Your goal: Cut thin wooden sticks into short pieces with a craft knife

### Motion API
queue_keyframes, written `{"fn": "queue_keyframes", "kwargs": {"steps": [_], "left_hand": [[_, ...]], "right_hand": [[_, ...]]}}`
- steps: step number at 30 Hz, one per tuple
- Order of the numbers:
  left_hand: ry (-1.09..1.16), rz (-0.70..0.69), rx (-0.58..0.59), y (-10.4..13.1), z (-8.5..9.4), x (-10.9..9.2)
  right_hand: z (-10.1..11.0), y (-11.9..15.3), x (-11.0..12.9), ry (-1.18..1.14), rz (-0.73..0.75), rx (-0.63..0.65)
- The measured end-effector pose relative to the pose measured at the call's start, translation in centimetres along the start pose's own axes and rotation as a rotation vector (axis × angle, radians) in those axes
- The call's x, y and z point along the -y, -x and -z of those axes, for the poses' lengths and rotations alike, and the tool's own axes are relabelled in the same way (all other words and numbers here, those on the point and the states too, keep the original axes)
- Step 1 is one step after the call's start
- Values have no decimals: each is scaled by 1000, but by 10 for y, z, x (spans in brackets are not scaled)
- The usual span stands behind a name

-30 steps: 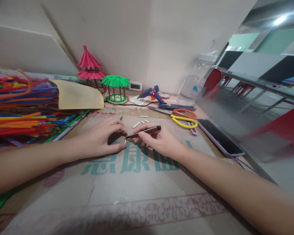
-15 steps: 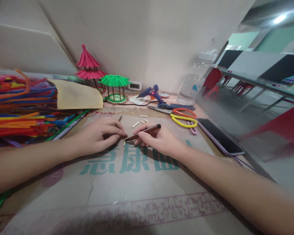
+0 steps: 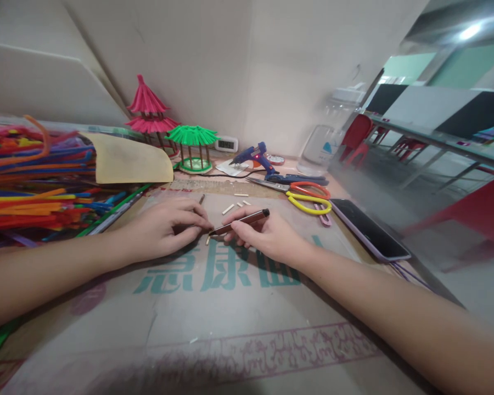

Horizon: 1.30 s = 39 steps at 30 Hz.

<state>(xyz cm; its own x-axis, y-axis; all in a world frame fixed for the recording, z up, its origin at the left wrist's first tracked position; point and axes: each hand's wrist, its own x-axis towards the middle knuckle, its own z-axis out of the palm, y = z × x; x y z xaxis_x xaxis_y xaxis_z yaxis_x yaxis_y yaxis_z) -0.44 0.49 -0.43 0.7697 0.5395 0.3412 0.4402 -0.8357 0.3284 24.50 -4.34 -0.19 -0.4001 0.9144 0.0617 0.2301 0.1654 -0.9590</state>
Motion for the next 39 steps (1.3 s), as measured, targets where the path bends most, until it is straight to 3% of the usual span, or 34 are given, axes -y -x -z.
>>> {"fn": "queue_keyframes", "kwargs": {"steps": [21,39], "left_hand": [[-14,-25,-8,1,-2,3],[-8,-31,-12,1,-1,3]], "right_hand": [[-1,3,0,-11,58,65],[1,4,2,-16,13,72]]}}
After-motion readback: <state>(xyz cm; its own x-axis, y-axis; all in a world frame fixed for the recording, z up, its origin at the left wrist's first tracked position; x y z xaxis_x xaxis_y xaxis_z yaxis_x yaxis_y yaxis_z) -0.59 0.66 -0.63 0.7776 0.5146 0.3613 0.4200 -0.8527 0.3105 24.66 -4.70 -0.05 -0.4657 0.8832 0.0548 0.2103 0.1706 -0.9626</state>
